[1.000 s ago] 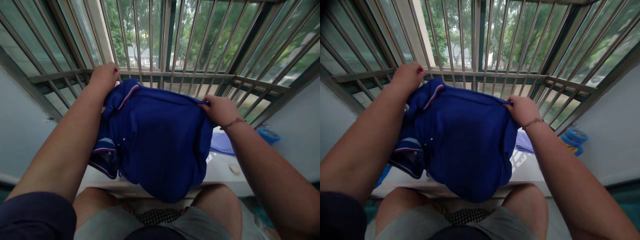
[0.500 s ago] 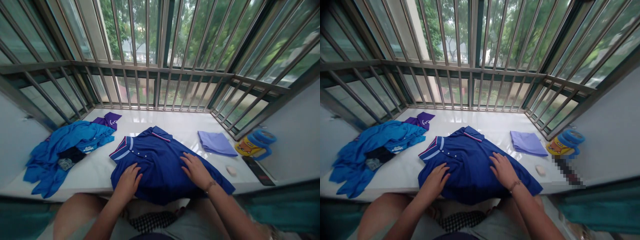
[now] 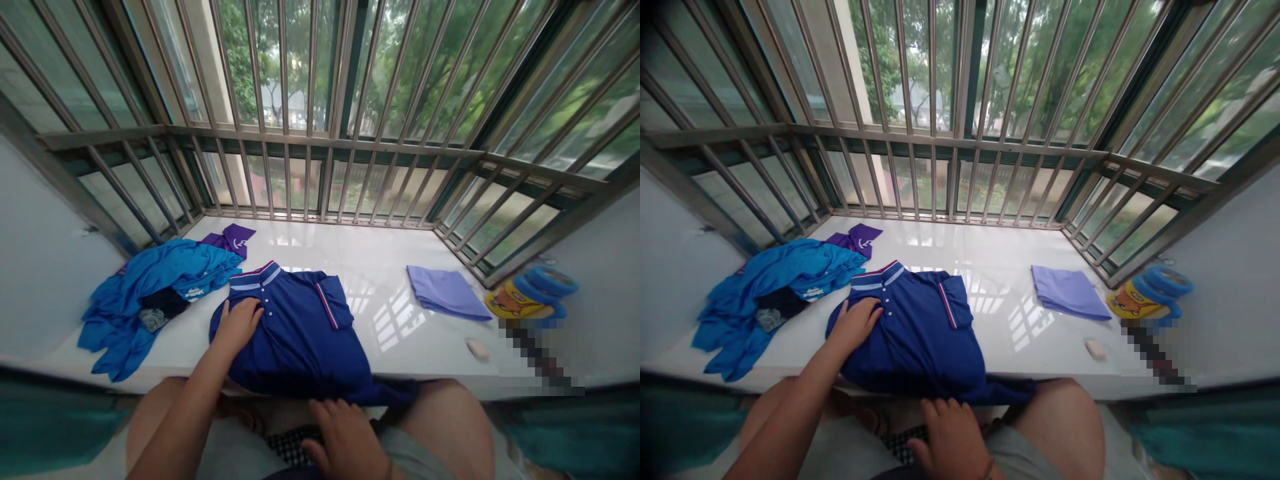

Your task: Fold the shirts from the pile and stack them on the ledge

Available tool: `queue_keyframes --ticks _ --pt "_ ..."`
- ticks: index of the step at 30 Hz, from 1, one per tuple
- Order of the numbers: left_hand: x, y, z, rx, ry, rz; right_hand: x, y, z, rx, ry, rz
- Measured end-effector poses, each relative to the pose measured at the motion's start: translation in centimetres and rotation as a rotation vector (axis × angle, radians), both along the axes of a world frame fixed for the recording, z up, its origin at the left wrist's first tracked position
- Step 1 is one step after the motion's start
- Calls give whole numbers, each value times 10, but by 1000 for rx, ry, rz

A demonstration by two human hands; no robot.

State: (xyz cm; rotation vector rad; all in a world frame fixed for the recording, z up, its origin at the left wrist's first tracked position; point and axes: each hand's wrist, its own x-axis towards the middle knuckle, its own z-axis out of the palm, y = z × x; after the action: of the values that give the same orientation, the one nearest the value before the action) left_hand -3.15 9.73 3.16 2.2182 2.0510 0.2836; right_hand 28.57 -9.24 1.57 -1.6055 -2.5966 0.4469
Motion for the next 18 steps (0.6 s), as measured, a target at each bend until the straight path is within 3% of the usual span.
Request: queue_keyframes --ticks 3,7,9,14,16,18 --pt "52 -13 -8 47 86 -2 -13 17 8 126 127 73" --pt "108 -58 -39 94 41 -209 3 73 10 337 67 -229" --pt "117 -78 -51 135 13 -288 22 94 5 339 9 -350" --pt "115 -97 -59 200 8 -323 104 108 -10 237 231 -324" --pt "114 -97 -58 198 5 -325 147 105 -13 279 303 -570" --pt "114 -96 -57 193 -3 -322 184 102 -12 367 232 -843"
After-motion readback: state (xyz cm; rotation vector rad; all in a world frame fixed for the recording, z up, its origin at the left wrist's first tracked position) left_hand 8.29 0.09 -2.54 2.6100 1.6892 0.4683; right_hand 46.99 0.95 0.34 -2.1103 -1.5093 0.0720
